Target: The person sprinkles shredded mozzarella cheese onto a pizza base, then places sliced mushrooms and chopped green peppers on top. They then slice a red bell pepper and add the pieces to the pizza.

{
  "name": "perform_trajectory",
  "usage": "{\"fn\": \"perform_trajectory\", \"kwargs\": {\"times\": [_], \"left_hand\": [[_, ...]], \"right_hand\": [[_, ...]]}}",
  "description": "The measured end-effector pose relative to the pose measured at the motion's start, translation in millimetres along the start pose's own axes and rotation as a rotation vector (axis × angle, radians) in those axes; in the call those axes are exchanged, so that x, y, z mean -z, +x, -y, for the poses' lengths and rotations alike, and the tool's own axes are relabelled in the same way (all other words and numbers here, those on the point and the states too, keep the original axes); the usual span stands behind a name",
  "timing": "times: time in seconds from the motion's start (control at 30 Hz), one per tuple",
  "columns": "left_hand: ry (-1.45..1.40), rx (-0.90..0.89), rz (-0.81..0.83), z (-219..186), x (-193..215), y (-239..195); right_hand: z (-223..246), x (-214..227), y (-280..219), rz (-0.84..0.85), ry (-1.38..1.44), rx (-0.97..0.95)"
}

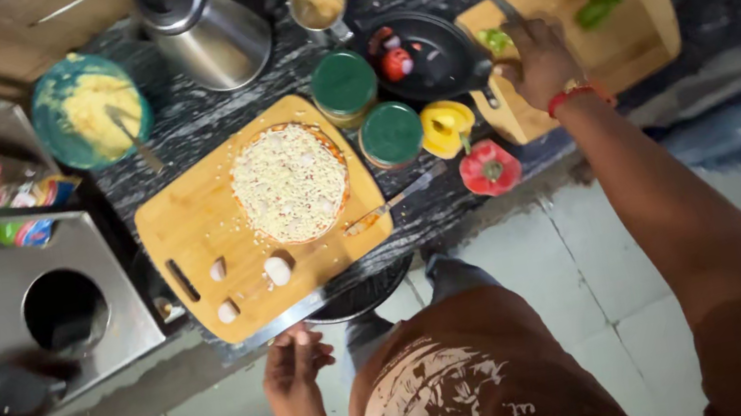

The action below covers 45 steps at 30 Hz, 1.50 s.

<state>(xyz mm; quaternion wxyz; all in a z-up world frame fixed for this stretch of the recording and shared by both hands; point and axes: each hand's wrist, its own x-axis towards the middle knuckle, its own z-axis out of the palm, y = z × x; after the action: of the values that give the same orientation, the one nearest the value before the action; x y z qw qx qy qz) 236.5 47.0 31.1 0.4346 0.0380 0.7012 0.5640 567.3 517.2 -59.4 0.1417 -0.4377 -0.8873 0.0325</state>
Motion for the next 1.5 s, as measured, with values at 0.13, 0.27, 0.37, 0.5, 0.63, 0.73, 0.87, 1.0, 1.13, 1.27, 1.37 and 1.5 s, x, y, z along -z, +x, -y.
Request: {"fn": "perform_trajectory", "kwargs": {"times": [0.13,0.27,0.37,0.5,0.63,0.73,0.87,1.0,1.13,1.27,1.37,1.5], "left_hand": [[-0.015,0.0,-0.101,2.4,-8.5,-29.3],[-0.05,0.004,-0.196,15.5,-8.6,-42.9],[-0.108,0.003,-0.209,24.9,-13.8,-46.4],[-0.255,-0.012,-0.15,22.5,-29.2,-40.2],[-0.286,0.023,-0.085,3.7,-46.5,-31.0],[-0.347,0.065,-0.051,-16.5,-56.4,-26.3],[-0.521,0.105,0.071,-39.0,-65.6,-18.7],[-0.664,0.19,0.167,-57.0,-78.4,-4.7],[-0.64,0.348,0.284,-73.5,-88.8,24.0],[-0.674,0.465,0.532,-74.9,-97.5,52.9],[-0.731,0.492,0.693,-69.1,-92.3,69.9],[-0.736,0.393,0.705,-63.1,-66.4,86.9]], "right_hand": [[-3.0,-16.9,30.4,0.16,0.112,-0.093],[-14.2,-20.4,41.5,0.17,0.131,0.012],[-28.0,-16.2,43.3,0.255,0.189,0.067],[-36.6,-11.5,47.5,0.326,0.26,0.196],[-43.7,-10.8,49.9,0.375,0.264,0.245],[-50.5,-21.6,45.6,0.555,0.063,0.024],[-55.3,-39.0,32.0,0.283,0.082,0.113],[-38.7,-20.8,42.8,0.272,0.047,-0.141],[19.6,69.7,46.7,0.296,0.311,-0.202],[168.0,123.7,23.2,0.45,0.722,0.051],[289.3,114.7,10.9,0.697,0.75,0.22],[353.2,108.3,9.3,0.806,0.853,-0.053]]}}
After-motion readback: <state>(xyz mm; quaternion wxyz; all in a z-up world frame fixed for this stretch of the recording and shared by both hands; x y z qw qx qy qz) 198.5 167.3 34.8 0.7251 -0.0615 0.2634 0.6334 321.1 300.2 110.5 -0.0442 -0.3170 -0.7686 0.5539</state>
